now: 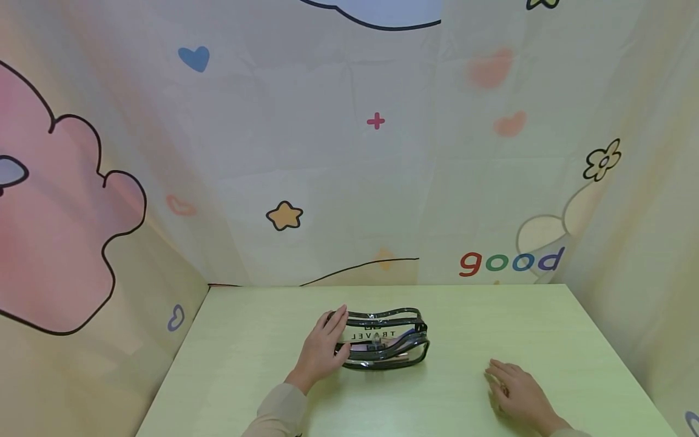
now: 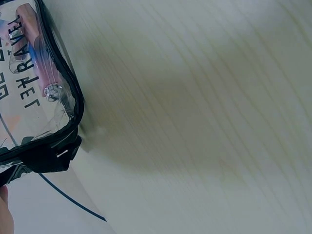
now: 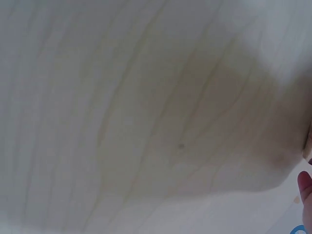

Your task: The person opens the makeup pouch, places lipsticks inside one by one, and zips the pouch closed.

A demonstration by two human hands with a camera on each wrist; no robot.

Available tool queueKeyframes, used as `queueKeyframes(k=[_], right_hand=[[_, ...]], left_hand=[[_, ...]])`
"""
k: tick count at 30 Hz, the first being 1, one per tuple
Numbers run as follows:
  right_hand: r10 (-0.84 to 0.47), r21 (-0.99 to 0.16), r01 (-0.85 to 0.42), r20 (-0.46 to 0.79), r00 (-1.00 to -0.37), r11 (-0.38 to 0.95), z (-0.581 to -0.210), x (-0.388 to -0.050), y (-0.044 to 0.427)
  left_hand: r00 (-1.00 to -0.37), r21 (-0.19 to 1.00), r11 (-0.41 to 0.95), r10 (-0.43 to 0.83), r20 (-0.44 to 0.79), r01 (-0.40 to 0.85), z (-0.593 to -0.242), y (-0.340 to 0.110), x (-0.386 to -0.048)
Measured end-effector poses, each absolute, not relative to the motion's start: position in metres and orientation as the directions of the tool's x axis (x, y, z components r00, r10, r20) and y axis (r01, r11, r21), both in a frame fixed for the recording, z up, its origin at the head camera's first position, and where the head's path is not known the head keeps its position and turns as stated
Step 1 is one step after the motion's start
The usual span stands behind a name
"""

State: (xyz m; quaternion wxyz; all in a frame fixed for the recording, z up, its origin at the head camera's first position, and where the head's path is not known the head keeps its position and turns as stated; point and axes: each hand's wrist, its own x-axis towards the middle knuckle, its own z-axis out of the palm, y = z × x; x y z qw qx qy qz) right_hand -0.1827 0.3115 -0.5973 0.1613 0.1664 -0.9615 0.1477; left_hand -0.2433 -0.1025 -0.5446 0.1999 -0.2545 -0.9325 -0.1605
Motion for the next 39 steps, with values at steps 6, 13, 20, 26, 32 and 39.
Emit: queueKeyframes(k=[6, 13, 20, 26, 32, 39], right_hand=[[-0.242, -0.267, -0.313, 0.266, -0.933, 0.911, -0.594, -0.179, 0.314], [-0.240, -0.281, -0.310, 0.256, -0.936, 0.908, -0.595, -0.176, 0.318], [-0.235, -0.271, -0.305, 0.262, -0.936, 0.913, -0.595, -0.171, 0.324], [-0.225, -0.247, -0.293, 0.269, -0.937, 0.924, -0.594, -0.168, 0.329], [-0.218, -0.231, -0.280, 0.263, -0.940, 0.932, -0.597, -0.169, 0.332], [-0.228, -0.157, -0.308, 0.389, -0.893, 0.938, -0.600, -0.169, 0.333]], left_hand=[[-0.794, 0.198, 0.822, 0.406, 0.452, 0.533, -0.545, -0.102, -0.242], [-0.792, 0.194, 0.821, 0.411, 0.451, 0.536, -0.545, -0.102, -0.243], [-0.786, 0.201, 0.817, 0.405, 0.466, 0.540, -0.546, -0.102, -0.243], [-0.794, 0.192, 0.825, 0.406, 0.453, 0.532, -0.546, -0.102, -0.244], [-0.801, 0.197, 0.828, 0.404, 0.442, 0.525, -0.545, -0.102, -0.244], [-0.803, 0.194, 0.829, 0.405, 0.437, 0.524, -0.546, -0.102, -0.244]])
